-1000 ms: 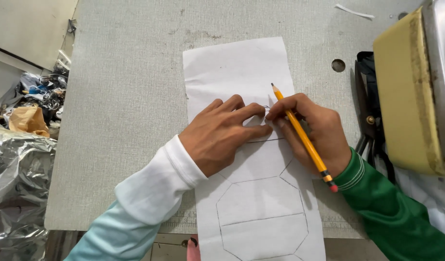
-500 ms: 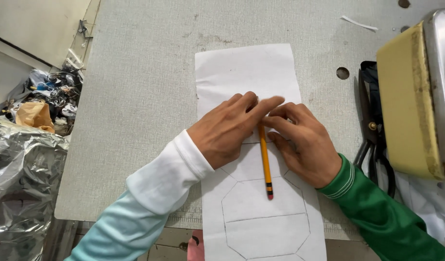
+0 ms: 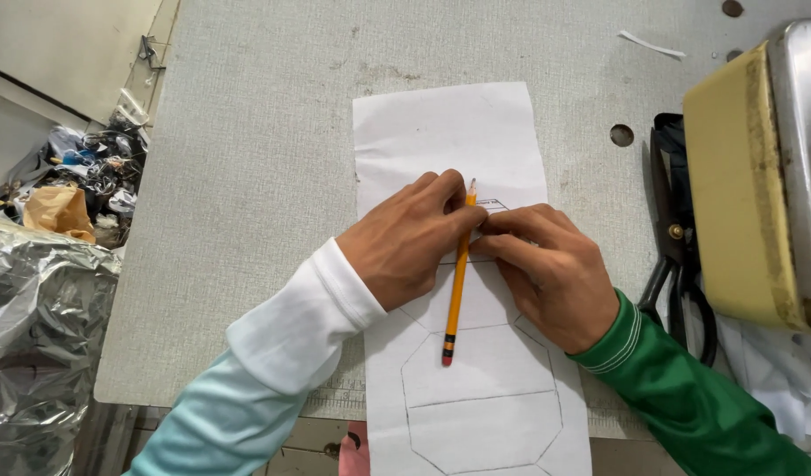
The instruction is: The person traces the outline of a paper pattern onto a larger sheet of paper using a yellow pencil. They carefully follow the edges of the pattern, which appears to be a garment piece, and then reposition the pattern to trace additional sections.
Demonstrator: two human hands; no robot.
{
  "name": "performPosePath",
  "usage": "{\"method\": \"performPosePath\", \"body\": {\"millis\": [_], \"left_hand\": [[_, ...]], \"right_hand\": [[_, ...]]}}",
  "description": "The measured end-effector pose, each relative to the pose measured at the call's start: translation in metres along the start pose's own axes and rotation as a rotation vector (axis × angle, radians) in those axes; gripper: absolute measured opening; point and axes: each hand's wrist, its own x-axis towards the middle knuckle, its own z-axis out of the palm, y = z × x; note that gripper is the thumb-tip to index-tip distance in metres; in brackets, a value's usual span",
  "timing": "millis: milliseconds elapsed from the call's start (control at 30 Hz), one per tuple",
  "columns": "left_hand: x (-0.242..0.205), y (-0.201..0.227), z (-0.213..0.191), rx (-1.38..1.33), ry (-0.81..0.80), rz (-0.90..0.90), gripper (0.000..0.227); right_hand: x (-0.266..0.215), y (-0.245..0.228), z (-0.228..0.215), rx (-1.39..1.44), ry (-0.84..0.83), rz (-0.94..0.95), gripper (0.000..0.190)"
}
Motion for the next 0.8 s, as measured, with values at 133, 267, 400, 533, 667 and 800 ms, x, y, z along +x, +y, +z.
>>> {"method": "performPosePath", "body": {"millis": [133, 267, 400, 533, 667, 800], "left_hand": [[-0.003, -0.006, -0.002, 0.01, 0.028, 0.035, 0.028], [-0.005, -0.009, -0.006, 0.056, -0.056, 0.008, 0.02], [-0.006, -0.011, -0.004, 0.227, -0.029, 0.154, 0.013], [-0.005, -0.019, 0.001, 0.317, -0.013, 0.152, 0.021], [-0.008, -0.021, -0.005, 0.429, -0.025, 0.156, 0.026], [-0.009, -0.017, -0.012, 0.467, -0.062, 0.089, 0.021]], "right_hand": [[0.001, -0.004, -0.001, -0.091, -0.009, -0.017, 0.014], [0.005, -0.009, -0.002, -0.155, -0.025, -0.066, 0.014], [0.007, -0.011, -0.002, -0.206, -0.041, -0.093, 0.016], [0.008, -0.012, -0.002, -0.225, -0.048, -0.104, 0.016], [0.011, -0.016, -0.004, -0.296, -0.082, -0.128, 0.012], [0.016, -0.021, -0.003, -0.441, -0.072, -0.202, 0.013]]}}
